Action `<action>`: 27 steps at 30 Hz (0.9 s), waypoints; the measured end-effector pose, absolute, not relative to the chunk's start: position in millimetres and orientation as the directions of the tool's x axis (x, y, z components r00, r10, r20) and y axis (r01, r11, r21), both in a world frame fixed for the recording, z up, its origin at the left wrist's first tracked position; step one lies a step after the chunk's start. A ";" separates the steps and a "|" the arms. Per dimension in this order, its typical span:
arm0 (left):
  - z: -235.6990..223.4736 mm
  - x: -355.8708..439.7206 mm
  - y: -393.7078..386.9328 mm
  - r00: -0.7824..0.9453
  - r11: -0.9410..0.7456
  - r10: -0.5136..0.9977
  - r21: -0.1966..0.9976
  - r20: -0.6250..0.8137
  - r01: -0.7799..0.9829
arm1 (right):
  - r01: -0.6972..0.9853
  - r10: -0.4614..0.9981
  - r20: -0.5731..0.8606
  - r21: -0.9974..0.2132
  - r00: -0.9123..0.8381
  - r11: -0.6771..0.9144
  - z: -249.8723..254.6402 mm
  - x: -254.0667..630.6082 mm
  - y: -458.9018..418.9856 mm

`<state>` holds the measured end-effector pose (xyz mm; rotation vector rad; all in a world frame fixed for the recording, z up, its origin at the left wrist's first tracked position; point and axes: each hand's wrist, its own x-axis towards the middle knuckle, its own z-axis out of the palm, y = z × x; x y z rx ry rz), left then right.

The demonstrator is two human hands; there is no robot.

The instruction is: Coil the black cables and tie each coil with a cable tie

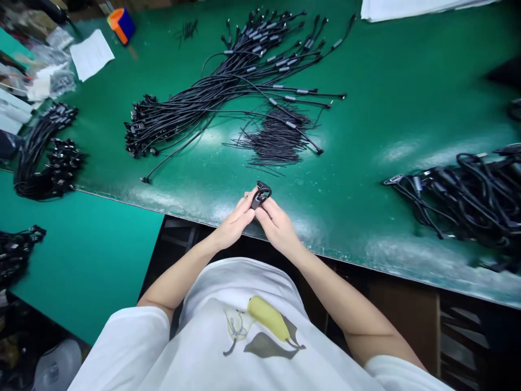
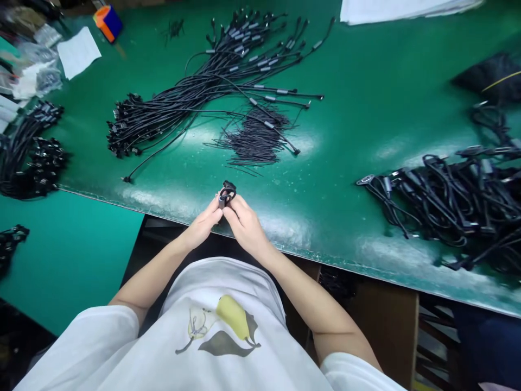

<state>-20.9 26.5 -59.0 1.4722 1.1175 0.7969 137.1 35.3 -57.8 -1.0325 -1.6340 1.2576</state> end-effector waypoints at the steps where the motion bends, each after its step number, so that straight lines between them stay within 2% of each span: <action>1: -55.8 -20.7 28.2 0.359 -0.005 0.930 0.971 -0.084 0.241 | 0.134 0.932 0.133 -0.973 -0.337 0.187 -57.4 137.9 34.7; 4: -40.5 -23.1 30.2 0.369 -0.035 0.925 0.951 -0.085 0.306 | 0.127 0.948 0.103 -0.981 -0.300 0.147 -59.7 141.5 37.2; 7: -25.7 -32.4 33.1 0.256 -0.045 0.965 0.929 -0.054 0.368 | -0.023 0.964 -0.079 -0.996 -0.255 -0.088 -62.7 145.2 43.8; 10: -18.0 -43.7 40.8 0.174 -0.122 0.983 0.914 0.058 0.387 | -0.187 0.876 -0.279 -0.909 -0.392 -0.373 -61.2 148.5 47.7; 13: -15.0 -46.9 47.9 0.276 -0.194 0.956 0.926 0.104 0.324 | -0.191 0.741 -0.318 -0.838 -0.591 -0.512 -57.1 150.4 44.9; 15: -13.7 -44.1 49.8 0.279 -0.166 0.957 0.937 0.078 0.307 | -0.200 0.719 -0.280 -0.840 -0.636 -0.504 -56.7 151.3 41.1; 18: -12.6 -39.4 48.6 0.238 -0.098 0.971 0.954 0.029 0.284 | -0.199 0.785 -0.212 -0.899 -0.583 -0.390 -61.1 153.8 36.8; 20: -12.4 -39.2 46.3 0.285 -0.068 0.959 0.973 0.003 0.220 | -0.176 0.807 -0.179 -0.928 -0.563 -0.329 -63.5 155.9 35.7; 25: -10.7 -45.0 39.2 0.349 0.022 0.936 0.999 -0.035 0.043 | 0.020 0.848 -0.091 -0.995 -0.523 -0.094 -52.7 158.4 36.1; 27: -7.9 -46.1 37.4 0.382 0.014 0.924 1.000 -0.014 0.004 | 0.045 0.831 -0.133 -0.991 -0.540 -0.129 -46.8 158.4 36.4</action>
